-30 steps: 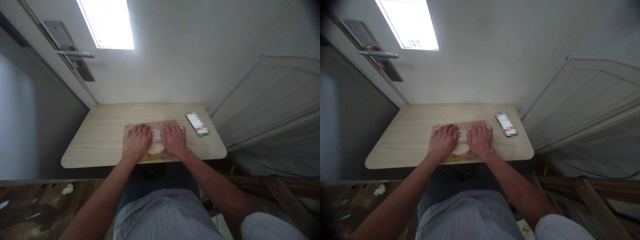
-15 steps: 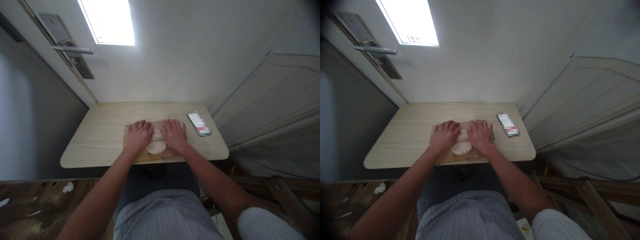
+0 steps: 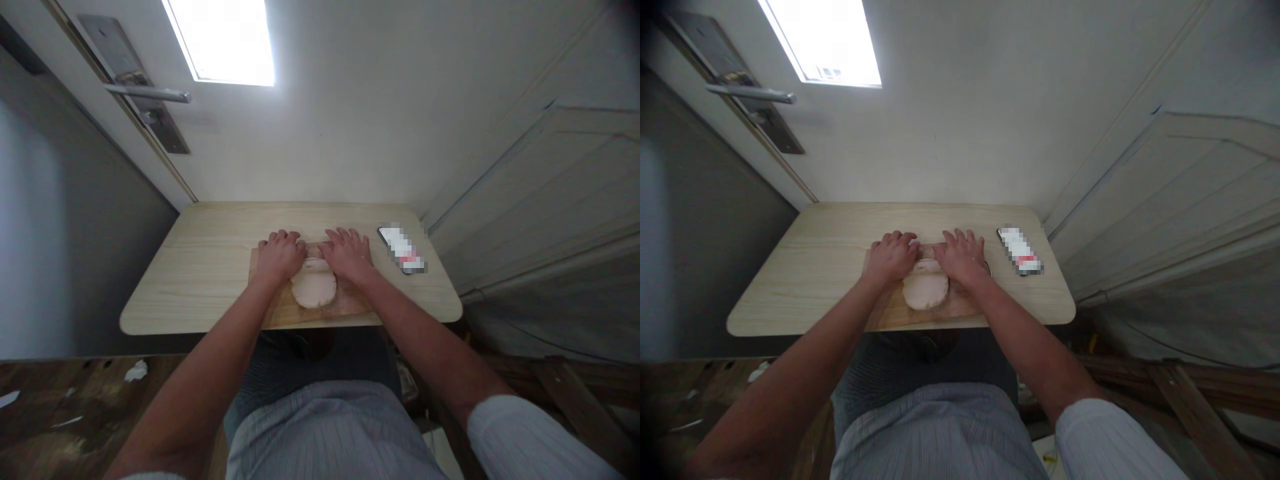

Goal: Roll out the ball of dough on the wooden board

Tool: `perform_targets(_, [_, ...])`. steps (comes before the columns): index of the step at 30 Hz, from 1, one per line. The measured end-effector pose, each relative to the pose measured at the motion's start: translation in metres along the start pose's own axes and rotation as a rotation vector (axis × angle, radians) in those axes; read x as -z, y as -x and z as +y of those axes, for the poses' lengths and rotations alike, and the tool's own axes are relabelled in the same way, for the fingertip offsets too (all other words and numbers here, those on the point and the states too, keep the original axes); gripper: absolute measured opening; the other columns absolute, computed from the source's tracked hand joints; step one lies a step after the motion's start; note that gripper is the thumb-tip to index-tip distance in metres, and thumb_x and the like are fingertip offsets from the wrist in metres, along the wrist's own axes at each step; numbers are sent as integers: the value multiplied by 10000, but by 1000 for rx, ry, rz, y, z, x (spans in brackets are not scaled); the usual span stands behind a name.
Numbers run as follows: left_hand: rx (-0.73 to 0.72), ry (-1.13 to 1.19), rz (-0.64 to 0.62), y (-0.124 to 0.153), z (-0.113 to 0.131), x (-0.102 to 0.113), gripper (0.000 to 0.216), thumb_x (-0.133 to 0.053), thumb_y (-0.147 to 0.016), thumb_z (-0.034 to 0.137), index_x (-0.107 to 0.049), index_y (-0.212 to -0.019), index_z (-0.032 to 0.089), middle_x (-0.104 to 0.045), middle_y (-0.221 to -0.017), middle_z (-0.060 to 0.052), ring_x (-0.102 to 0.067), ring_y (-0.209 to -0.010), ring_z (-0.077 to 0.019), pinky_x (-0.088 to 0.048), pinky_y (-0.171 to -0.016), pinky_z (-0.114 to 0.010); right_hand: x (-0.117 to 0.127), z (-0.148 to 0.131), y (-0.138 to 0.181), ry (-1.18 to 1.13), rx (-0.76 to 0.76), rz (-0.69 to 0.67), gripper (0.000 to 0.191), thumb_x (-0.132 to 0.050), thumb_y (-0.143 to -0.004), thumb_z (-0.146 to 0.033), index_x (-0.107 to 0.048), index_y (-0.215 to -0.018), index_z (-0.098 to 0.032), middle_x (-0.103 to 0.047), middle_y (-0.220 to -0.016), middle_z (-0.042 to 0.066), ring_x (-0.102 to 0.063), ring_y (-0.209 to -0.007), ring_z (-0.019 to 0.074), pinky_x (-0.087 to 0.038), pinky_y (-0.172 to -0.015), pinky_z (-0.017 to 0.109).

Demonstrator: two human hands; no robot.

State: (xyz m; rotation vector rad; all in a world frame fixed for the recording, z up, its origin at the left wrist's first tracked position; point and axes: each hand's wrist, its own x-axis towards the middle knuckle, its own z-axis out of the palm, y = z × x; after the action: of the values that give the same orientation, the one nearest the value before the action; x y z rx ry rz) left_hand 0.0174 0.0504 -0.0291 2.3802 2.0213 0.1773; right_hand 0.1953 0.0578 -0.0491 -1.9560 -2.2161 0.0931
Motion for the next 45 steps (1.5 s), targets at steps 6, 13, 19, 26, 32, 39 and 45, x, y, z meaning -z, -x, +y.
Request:
perform_targets(6, [8, 10, 6, -11, -2, -2, 463, -242, -1025, 357, -646, -1170, 184, -684, -1185, -160, -591, -1129, -337, -455, -913, -495, 0, 0, -13, -26, -27, -42, 576, -355, -1019, -567, -486, -1501, -280, -470, -1573, 90, -374, -1439, 357, -244, -1173, 643])
perform_targets(13, [2, 13, -3, -23, -6, -5, 472, -230, -1019, 343, -655, -1108, 157, -719, -1125, -182, -634, -1078, -345, -446, -908, -505, -2, 2, -24, -30, -19, -31, 593, -373, -1005, -589, -503, -1485, -266, -506, -1538, 108, -404, -1408, 371, -280, -1146, 641])
perform_targets(19, [58, 25, -24, -33, -7, -6, 486, -231, -1014, 356, -668, -1082, 155, -739, -1076, -197, -668, -1048, -341, -433, -924, -496, -3, 3, -34, -30, -25, -71, 602, -386, -1000, -593, -500, -1490, -263, -501, -1541, 121, -423, -1392, 370, -304, -1132, 613])
perform_targets(26, [52, 23, -43, -41, -6, -3, 493, -229, -1009, 357, -671, -1071, 147, -742, -1059, -210, -683, -1037, -354, -412, -931, -510, -3, 3, -42, -43, -43, -103, 624, -383, -996, -607, -500, -1485, -239, -532, -1506, 135, -448, -1374, 362, -328, -1122, 586])
perform_targets(32, [51, 13, -17, -46, -7, -2, 502, -229, -1008, 364, -679, -1046, 145, -749, -1030, -202, -694, -995, -356, -418, -916, -509, -4, 4, -48, -76, -56, -87, 613, -413, -987, -601, -529, -1455, -222, -539, -1497, 138, -456, -1369, 365, -335, -1121, 585])
perform_targets(39, [50, 6, 3, -51, -9, -5, 508, -224, -1012, 370, -681, -1053, 152, -754, -1011, -198, -698, -982, -344, -405, -919, -500, -3, 3, -52, -72, -69, -64, 598, -439, -982, -592, -569, -1413, -199, -580, -1452, 153, -503, -1320, 357, -359, -1102, 556])
perform_targets(45, [64, -1, 4, -51, -7, -3, 516, -222, -1018, 387, -679, -1050, 151, -754, -1010, -199, -697, -986, -341, -398, -928, -493, -5, 4, -51, -81, -71, -38, 591, -449, -982, -591, -585, -1395, -191, -601, -1428, 150, -510, -1310, 341, -362, -1095, 515])
